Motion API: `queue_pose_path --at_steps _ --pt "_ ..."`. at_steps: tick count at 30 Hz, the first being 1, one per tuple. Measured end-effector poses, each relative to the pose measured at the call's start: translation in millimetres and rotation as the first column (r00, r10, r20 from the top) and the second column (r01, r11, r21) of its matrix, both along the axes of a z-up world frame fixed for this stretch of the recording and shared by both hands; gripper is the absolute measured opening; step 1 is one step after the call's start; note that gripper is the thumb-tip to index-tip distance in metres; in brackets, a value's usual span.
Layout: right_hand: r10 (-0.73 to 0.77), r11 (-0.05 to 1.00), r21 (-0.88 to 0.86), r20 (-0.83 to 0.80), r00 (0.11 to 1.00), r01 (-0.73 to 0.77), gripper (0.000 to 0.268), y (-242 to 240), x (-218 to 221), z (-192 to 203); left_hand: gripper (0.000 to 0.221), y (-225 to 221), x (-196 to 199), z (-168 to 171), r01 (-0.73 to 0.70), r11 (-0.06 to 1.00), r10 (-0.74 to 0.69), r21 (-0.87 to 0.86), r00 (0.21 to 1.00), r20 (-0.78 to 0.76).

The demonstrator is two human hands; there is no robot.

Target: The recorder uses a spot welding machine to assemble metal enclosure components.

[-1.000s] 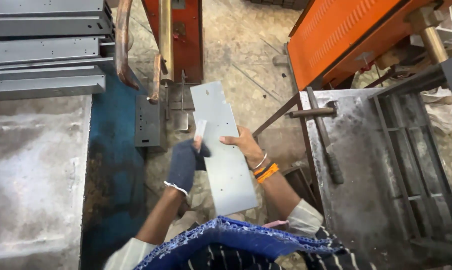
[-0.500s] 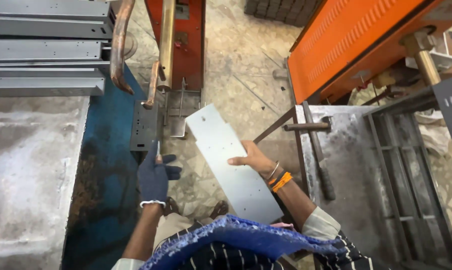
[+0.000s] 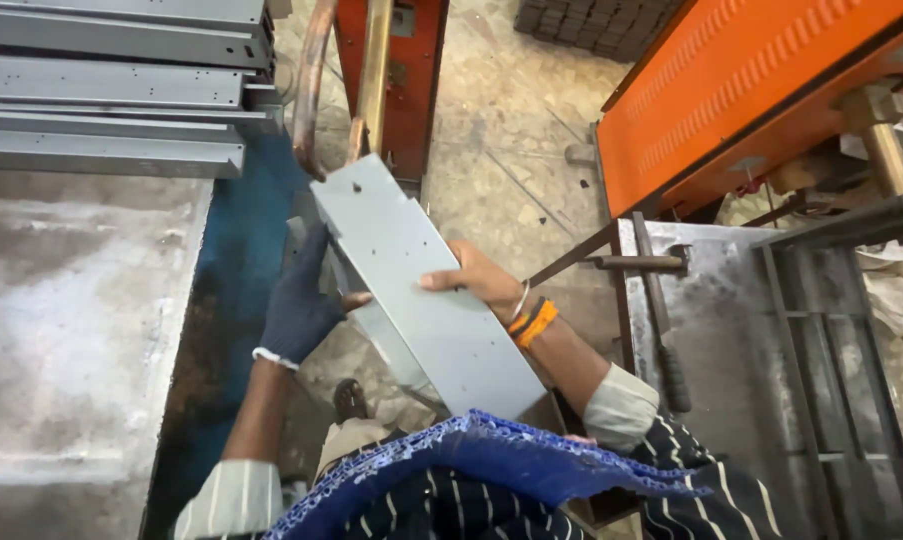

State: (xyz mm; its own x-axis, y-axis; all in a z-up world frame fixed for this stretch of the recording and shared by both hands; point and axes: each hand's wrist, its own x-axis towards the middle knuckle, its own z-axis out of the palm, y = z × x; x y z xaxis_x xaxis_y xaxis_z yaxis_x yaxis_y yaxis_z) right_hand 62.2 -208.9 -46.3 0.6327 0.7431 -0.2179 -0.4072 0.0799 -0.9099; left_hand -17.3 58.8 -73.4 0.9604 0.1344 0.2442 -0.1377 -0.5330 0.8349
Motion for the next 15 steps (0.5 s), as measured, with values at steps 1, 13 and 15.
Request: queue_pose_path --at_steps 1,13,15 --pt "-0.003 1.0 -0.002 0.001 1.0 0.003 0.063 4.2 2.6 0.0 0.098 1.2 9.1 -5.7 0.003 1.0 -0.003 -0.002 1.0 0.001" --pt "-0.098 0.953 -0.259 0.234 0.967 0.16 0.083 27.3 5.2 0.7 0.081 26.1 81.8 -28.3 -0.006 1.0 0.007 0.015 0.999 -0.054" --pt "-0.059 0.816 -0.402 0.658 0.75 0.416 0.1 37.6 -10.3 17.4 0.076 29.6 84.9 -33.8 0.001 0.999 -0.002 0.047 1.0 0.024"
